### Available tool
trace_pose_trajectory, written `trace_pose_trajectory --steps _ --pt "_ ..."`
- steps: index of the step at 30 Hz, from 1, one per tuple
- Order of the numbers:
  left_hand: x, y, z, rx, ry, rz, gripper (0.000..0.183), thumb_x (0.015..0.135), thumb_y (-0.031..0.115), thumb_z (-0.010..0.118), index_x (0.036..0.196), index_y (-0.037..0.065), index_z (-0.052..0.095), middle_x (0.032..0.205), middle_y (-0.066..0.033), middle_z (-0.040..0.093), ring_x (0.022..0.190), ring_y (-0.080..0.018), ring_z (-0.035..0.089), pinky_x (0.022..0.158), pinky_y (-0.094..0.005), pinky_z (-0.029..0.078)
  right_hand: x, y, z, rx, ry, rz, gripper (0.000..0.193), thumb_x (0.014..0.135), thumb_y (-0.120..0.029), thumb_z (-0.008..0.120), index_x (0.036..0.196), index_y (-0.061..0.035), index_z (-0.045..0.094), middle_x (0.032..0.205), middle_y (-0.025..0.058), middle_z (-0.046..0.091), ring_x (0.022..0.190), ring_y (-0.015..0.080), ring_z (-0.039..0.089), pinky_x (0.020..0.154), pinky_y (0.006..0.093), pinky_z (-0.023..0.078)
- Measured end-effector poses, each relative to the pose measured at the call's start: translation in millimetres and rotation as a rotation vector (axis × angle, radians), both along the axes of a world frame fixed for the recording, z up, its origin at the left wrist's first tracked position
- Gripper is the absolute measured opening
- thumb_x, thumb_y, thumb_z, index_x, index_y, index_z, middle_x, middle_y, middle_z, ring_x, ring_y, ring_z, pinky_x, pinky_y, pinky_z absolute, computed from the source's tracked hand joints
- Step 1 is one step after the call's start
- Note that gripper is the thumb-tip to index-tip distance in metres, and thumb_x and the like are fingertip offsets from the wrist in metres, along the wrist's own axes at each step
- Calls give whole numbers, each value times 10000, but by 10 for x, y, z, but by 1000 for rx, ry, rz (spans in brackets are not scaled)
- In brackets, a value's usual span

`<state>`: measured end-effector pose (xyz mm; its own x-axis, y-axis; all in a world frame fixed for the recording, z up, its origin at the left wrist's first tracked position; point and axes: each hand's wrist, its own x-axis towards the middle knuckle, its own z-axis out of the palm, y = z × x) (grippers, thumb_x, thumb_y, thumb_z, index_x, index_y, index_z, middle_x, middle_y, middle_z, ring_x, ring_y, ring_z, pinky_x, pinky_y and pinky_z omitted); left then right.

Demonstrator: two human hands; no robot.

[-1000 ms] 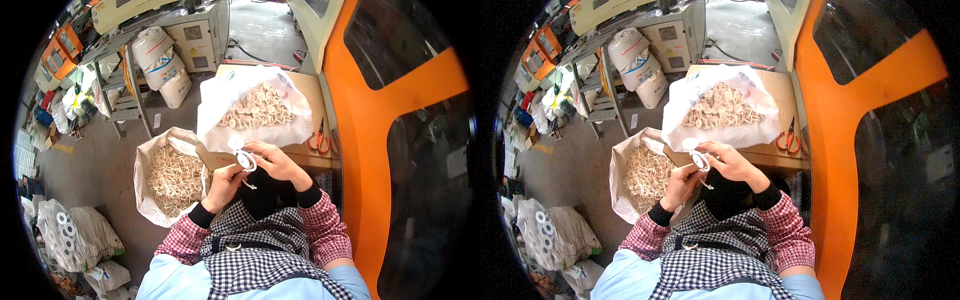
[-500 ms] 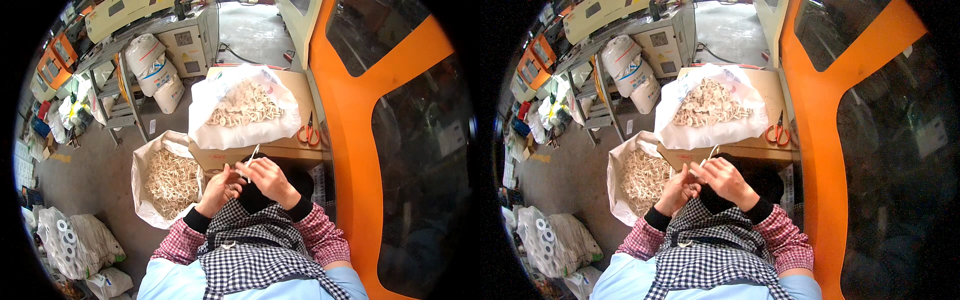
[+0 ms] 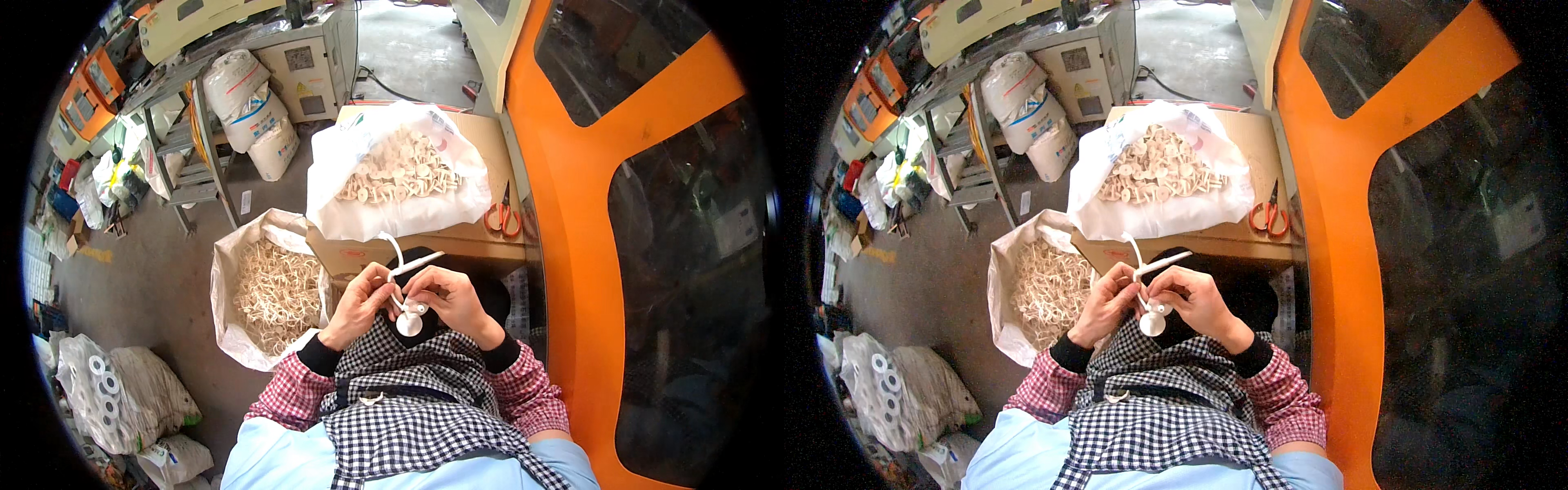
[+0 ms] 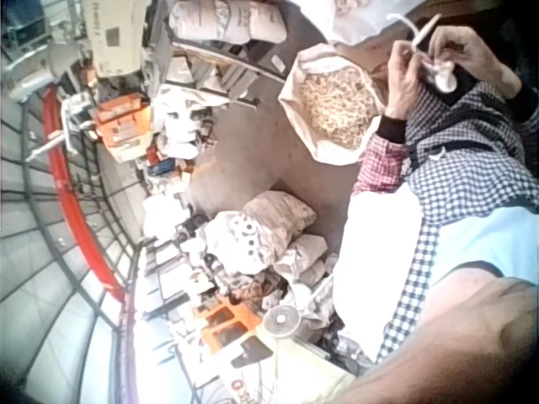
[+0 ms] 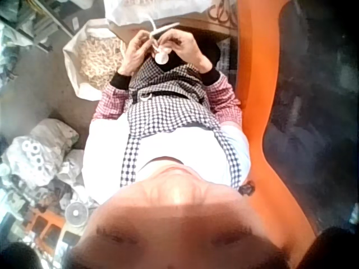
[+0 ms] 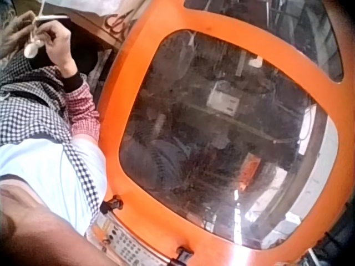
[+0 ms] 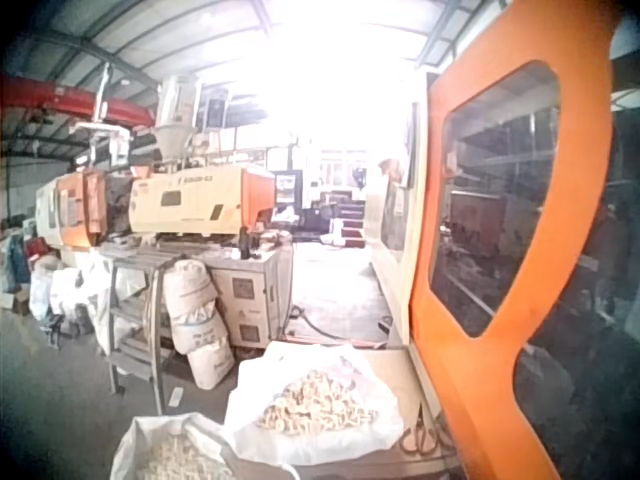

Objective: The person repeatedly picks small white plastic components from a bag, inserts them into a machine, and removes the assembled parts. They then separate the connected pieces by hand and place them into a collection bag.

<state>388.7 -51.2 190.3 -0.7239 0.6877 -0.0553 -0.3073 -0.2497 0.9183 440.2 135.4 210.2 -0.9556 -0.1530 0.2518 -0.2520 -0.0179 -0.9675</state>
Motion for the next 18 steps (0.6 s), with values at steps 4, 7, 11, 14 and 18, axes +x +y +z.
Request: trace_pose_trajectory --steps 4,7,11,14,18 --pt "-2 26 -47 83 -156 -33 91 939 113 468 1005 51 463 852 -4 561 769 -62 556 655 -188 465 2 59 -10 -161 -281 162 159 851 10 531 983 48 613 920 73 623 882 135 594 818 258 470" --pt "20 88 -46 124 -311 19 96 936 123 478 1005 58 468 860 -1 562 771 -62 564 657 -191 475 81 -14 41 -229 -209 191 234 863 -20 543 1081 45 598 990 104 601 925 166 588 852 280 465" --pt "54 105 -41 71 -224 33 75 947 99 444 1001 48 452 803 -4 547 635 -48 520 537 -163 422 122 -22 -55 -119 -188 17 171 869 -33 547 993 65 611 927 106 596 769 155 622 676 238 518" --pt "143 143 89 -178 242 212 56 936 37 423 990 41 438 715 -16 527 544 -44 471 488 -175 390 136 -40 -82 250 -15 -188 109 852 -28 567 820 72 595 901 113 588 615 124 600 517 220 490" --pt "197 152 61 -269 471 336 62 934 14 410 985 38 435 706 -15 519 538 -52 462 485 -184 386 33 -63 -41 352 405 -259 88 840 1 555 902 60 577 919 105 581 716 195 610 615 271 499"
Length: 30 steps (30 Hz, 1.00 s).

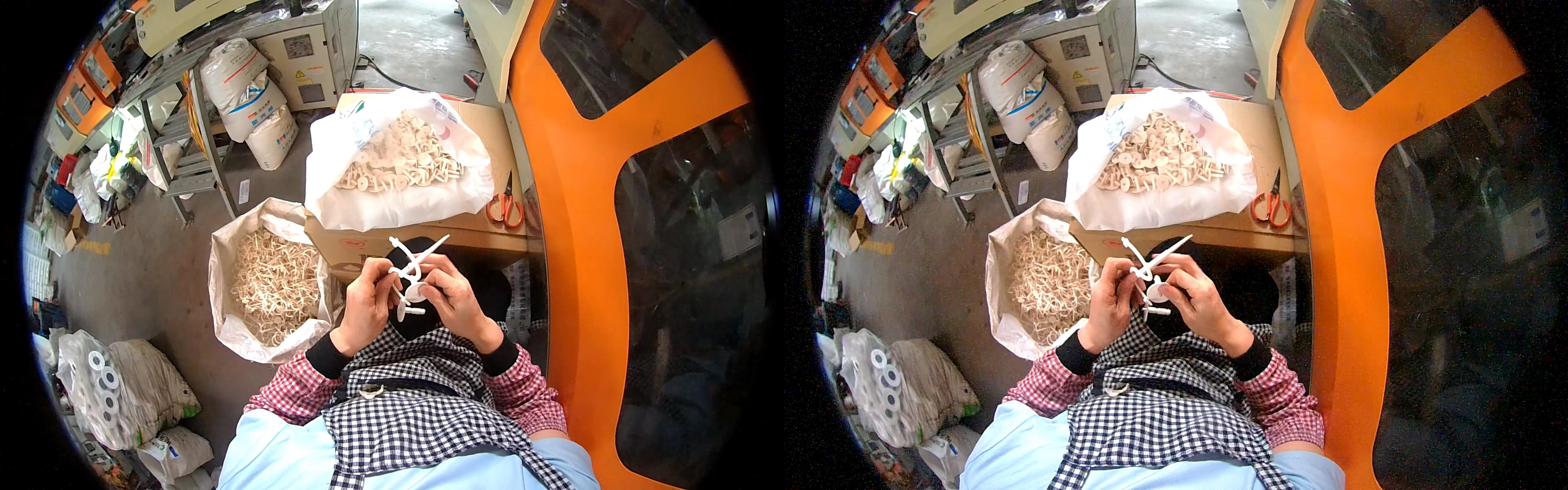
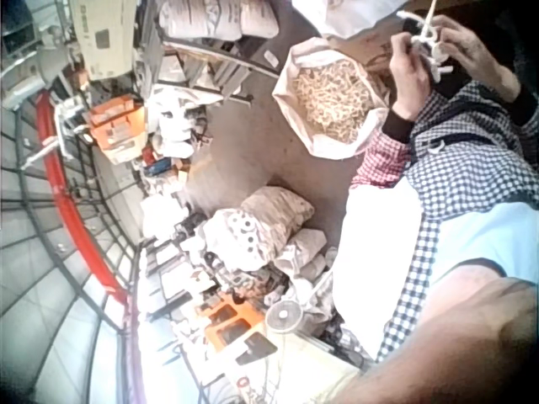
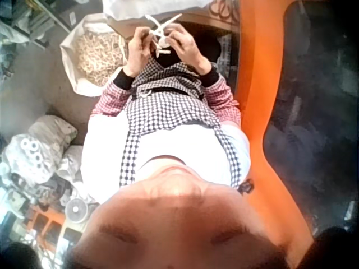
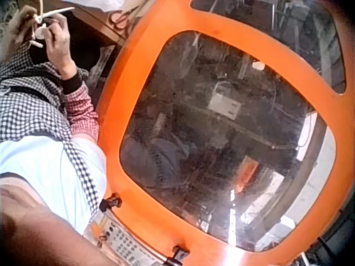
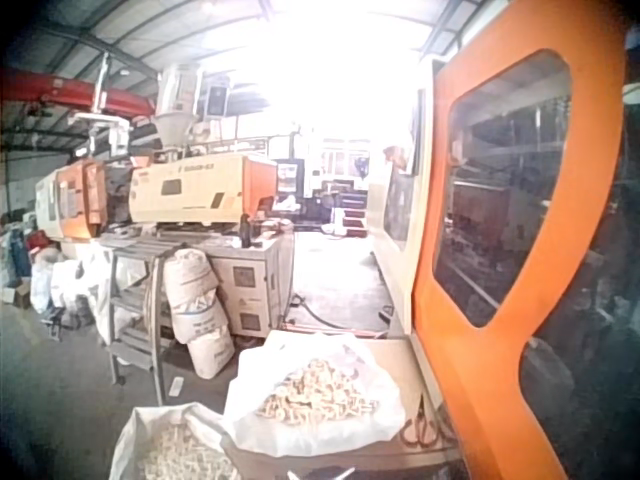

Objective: The person repeatedly picks small white plastic components from a bag, inserts them into a machine, and removes the assembled parts. They then separate the connected pieces by hand and place them into a collection bag.

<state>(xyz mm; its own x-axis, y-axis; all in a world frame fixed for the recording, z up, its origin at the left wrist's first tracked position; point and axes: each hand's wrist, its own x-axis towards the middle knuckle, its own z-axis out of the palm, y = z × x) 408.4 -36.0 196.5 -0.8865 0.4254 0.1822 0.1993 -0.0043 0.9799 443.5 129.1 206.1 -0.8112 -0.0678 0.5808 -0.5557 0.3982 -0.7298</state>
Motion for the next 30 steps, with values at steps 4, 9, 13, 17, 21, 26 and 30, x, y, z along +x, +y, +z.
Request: trace_pose_trajectory --steps 4,9,13,17,21,26,30 --pt "-2 7 15 -6 47 44 59 931 12 417 978 37 441 708 -20 523 538 -58 466 478 -190 385 87 13 3 -97 -332 118 68 841 4 550 885 53 533 914 130 591 748 256 602 642 306 490" --pt "9 18 -98 -96 231 132 73 912 -19 439 969 20 463 700 -38 523 564 -83 507 494 -220 418 69 9 -59 33 -227 -12 61 858 -16 536 847 38 511 821 158 544 661 261 561 574 317 448" --pt "-32 -12 -114 -163 394 170 114 889 -55 446 972 16 481 717 -83 529 567 -143 537 510 -254 438 -50 -1 -175 13 -417 -32 111 890 -77 506 863 28 531 732 135 549 656 213 564 594 302 448" --pt "-177 -190 -82 -390 895 45 170 735 -39 542 902 -30 514 856 -167 555 752 -297 583 655 -367 495 -424 -43 -275 -102 -451 -8 193 886 -141 503 896 31 590 734 154 594 669 250 590 609 314 464" --pt "-444 -367 -137 -558 1194 20 219 699 49 595 896 -28 538 951 -200 558 855 -312 592 769 -366 507 -899 -117 -263 -227 -671 86 222 875 -165 530 862 29 638 694 97 611 602 194 582 558 286 459" --pt "-671 -571 -165 -504 1186 7 277 707 11 549 977 -39 514 963 -189 569 825 -337 595 700 -391 511 -1227 -279 -344 -325 -875 194 227 836 -163 535 738 15 636 660 37 581 539 87 511 458 265 406" --pt "-538 -446 -140 -109 166 243 118 868 -65 457 978 -22 450 823 -134 608 683 -190 633 585 -277 507 -1099 -268 -203 -186 -675 267 211 837 -156 571 822 52 604 820 73 590 678 75 524 603 235 434"
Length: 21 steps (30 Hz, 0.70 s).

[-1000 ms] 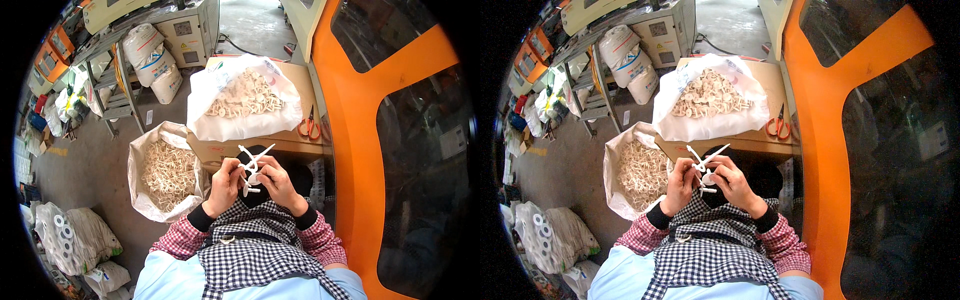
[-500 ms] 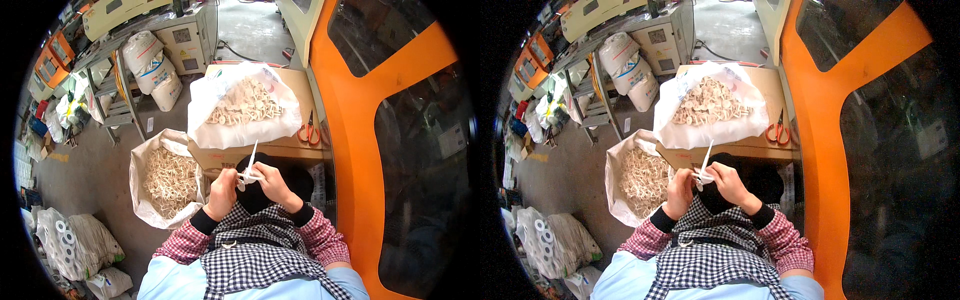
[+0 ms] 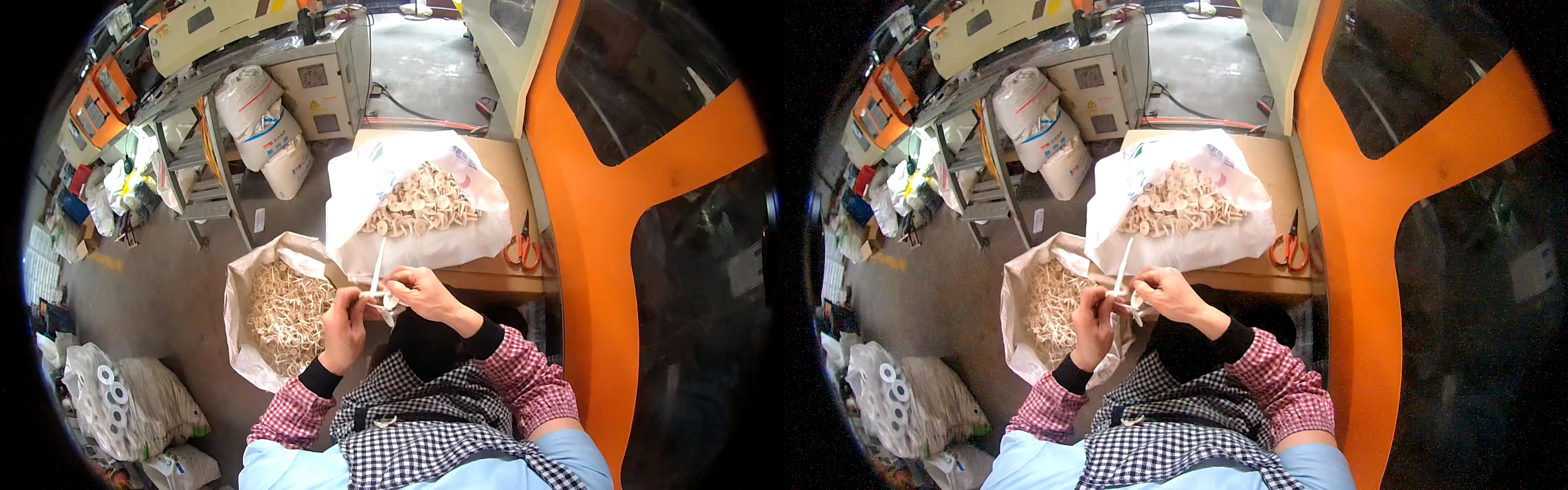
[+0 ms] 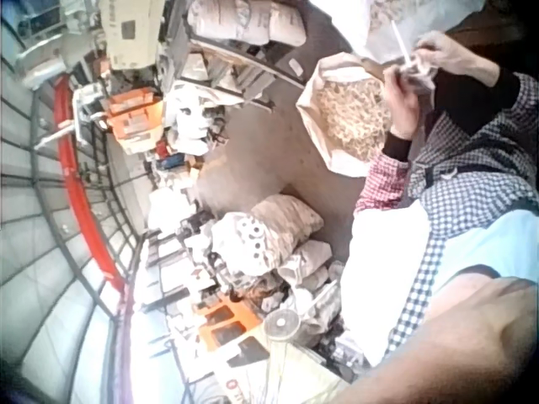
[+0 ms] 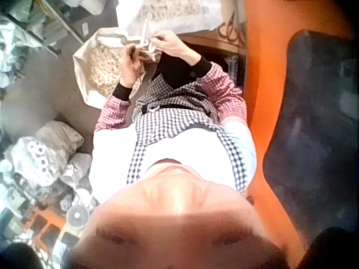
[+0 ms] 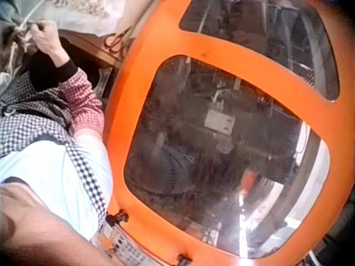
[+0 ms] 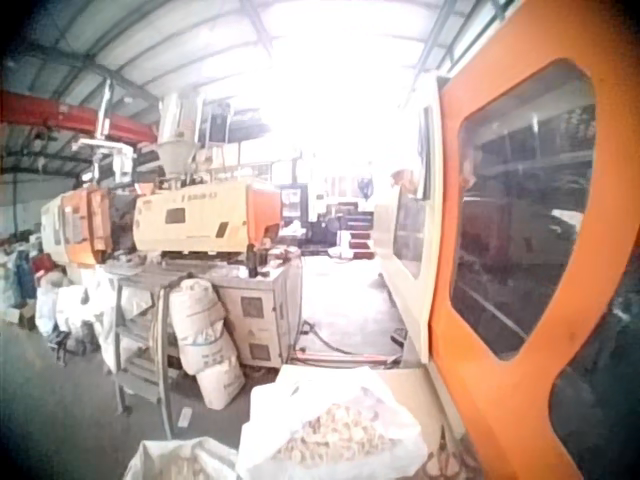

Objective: The person repeatedly picks small white plastic components from a bag, inserts them into a machine, and removes the assembled parts. They then separate the connected pieces by hand and place them into a collection bag.

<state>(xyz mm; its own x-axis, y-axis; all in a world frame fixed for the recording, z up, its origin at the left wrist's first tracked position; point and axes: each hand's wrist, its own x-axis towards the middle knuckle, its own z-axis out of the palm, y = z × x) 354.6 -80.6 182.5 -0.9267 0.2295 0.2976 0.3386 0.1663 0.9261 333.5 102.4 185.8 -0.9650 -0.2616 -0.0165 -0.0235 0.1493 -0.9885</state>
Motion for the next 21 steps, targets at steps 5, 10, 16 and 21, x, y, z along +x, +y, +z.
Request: trace_pose_trajectory --steps 5,10,16,21 --pt "-7 147 5 360 -411 -148 43 940 65 430 924 25 424 743 -80 576 596 -137 602 537 -241 516 246 161 74 -285 -19 28 200 828 -104 627 980 18 585 852 29 602 697 82 534 616 225 445" --pt "96 249 92 242 -319 -102 41 933 43 431 930 3 440 738 -83 574 596 -137 599 542 -248 511 363 286 99 76 228 34 155 842 -119 608 867 33 622 725 91 604 637 99 571 552 266 457" --pt "146 171 82 -372 886 -273 194 688 -37 571 880 -37 539 881 -159 563 768 -289 598 661 -355 511 -172 282 -356 -28 -49 -327 305 865 -178 488 638 6 576 496 43 511 376 120 457 362 270 338" --pt "19 412 105 158 50 110 41 910 21 459 925 -11 479 802 -120 592 640 -178 620 590 -281 510 -1417 737 -770 164 274 -718 426 919 -350 472 907 63 576 768 126 608 663 211 625 614 298 490"
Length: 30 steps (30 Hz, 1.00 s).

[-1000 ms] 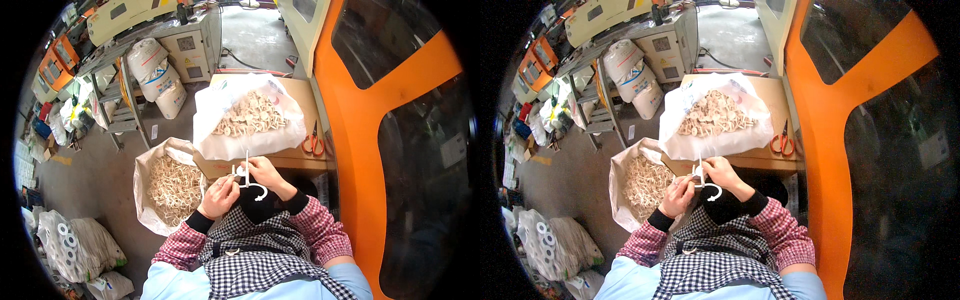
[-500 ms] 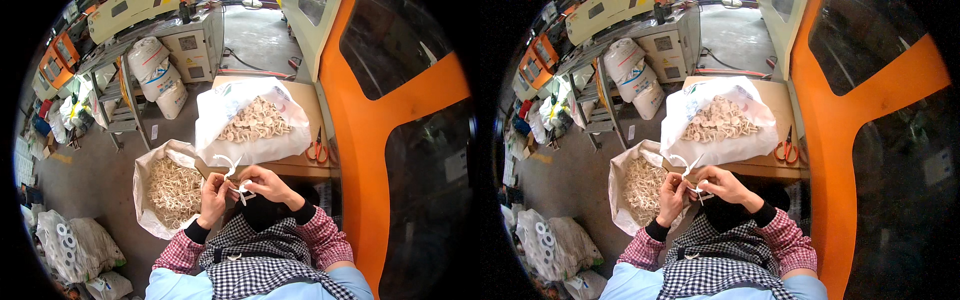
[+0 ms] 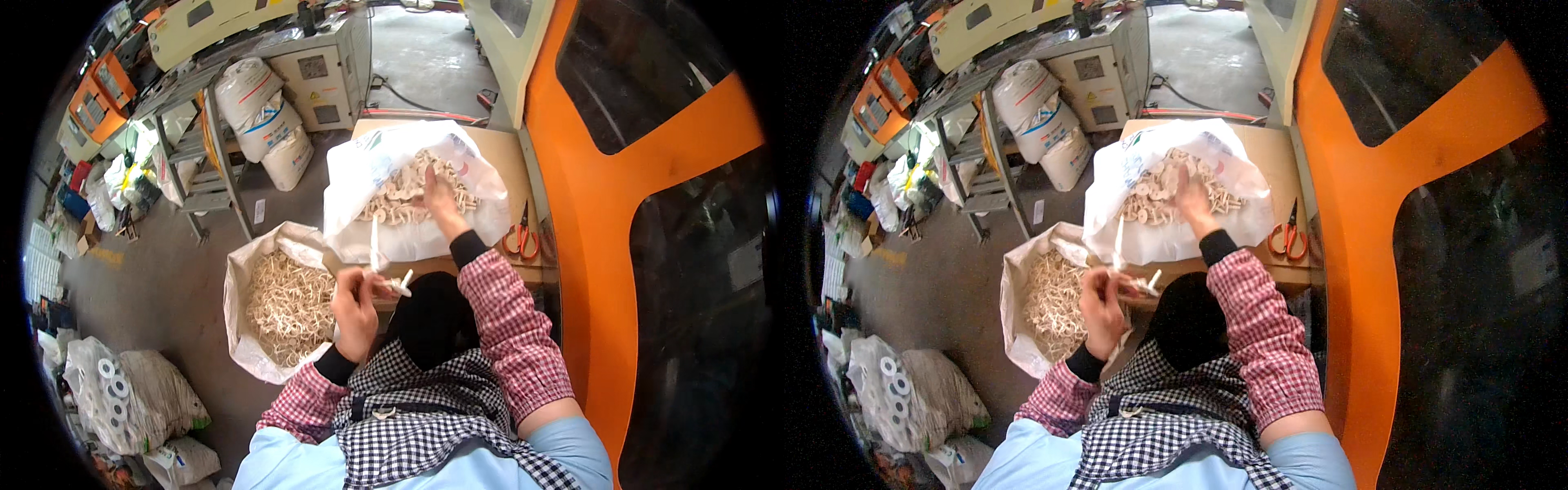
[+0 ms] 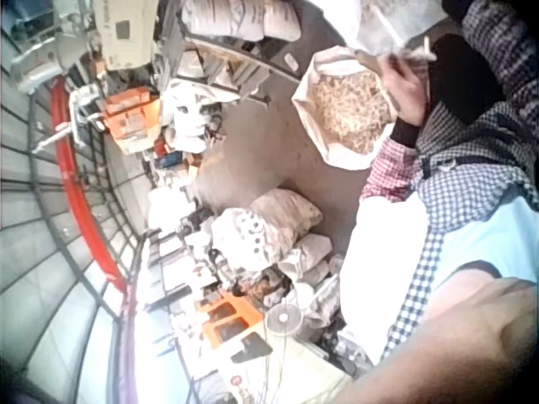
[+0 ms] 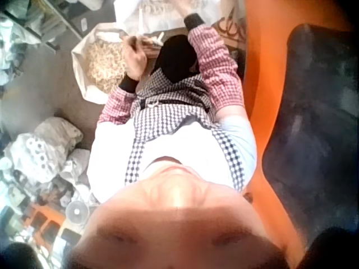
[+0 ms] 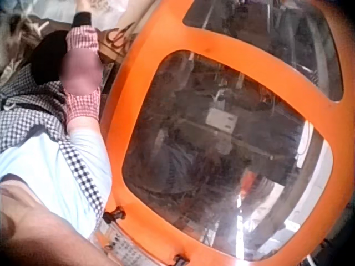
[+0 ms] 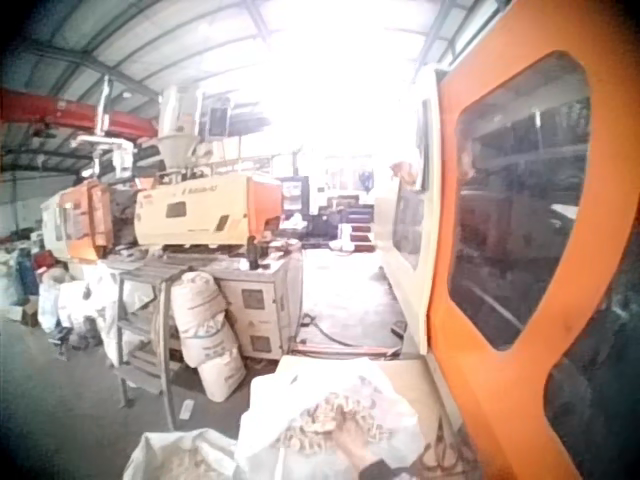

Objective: The person repeatedly picks small white plastic components from a bag, inserts them into a machine, and removes the assembled parts. They then separate the connected pieces by hand and place them into a collection bag.

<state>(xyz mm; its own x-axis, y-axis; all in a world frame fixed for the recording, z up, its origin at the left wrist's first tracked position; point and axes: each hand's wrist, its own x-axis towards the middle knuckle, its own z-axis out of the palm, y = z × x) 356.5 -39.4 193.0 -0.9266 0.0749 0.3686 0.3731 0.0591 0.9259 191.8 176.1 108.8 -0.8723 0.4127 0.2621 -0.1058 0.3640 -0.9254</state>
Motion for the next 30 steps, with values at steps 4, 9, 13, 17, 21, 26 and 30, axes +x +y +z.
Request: trace_pose_trajectory --steps 4,9,13,17,21,26,30 --pt "-56 -220 44 355 -265 -35 69 946 81 431 958 15 415 815 -99 592 669 -167 620 611 -274 533 726 -368 665 79 -46 399 364 875 -270 539 1057 45 559 998 170 602 870 295 601 768 331 472" --pt "174 -248 -67 517 -463 -60 66 939 85 448 947 22 430 806 -108 603 647 -167 628 596 -271 549 1989 -808 1021 353 162 629 219 815 -88 582 999 30 576 993 177 576 950 332 545 808 359 448" --pt "435 -152 -57 384 -333 -139 27 933 36 429 945 20 447 808 -92 579 677 -159 598 611 -270 506 2329 -671 802 -495 -351 772 111 863 -62 518 893 25 582 784 68 569 648 165 553 552 277 429" --pt "583 -409 70 -343 988 -404 149 748 -6 577 875 -29 503 868 -155 538 659 -230 564 587 -311 499 2674 -765 724 -1056 -535 610 295 890 -191 446 636 -54 506 529 8 458 424 94 400 421 215 294" --pt "823 -833 -267 -121 346 -443 87 782 21 543 867 6 544 878 -149 556 662 -231 561 570 -300 478 2565 -743 726 -853 -931 656 407 870 -250 435 501 -79 442 427 4 396 359 104 325 383 244 233" --pt "448 -1832 -859 -182 -221 641 119 928 130 470 967 20 497 679 -87 579 603 -165 591 554 -290 474 2502 -438 412 -835 -607 487 413 960 -319 396 736 -18 570 570 44 536 470 117 462 454 243 355" --pt "390 -3032 -2117 -399 -436 737 277 862 170 565 1071 1 494 813 -172 619 773 -281 630 669 -368 488 2463 -575 386 -657 -451 537 360 967 -306 401 969 6 581 786 75 619 676 115 556 596 231 426"
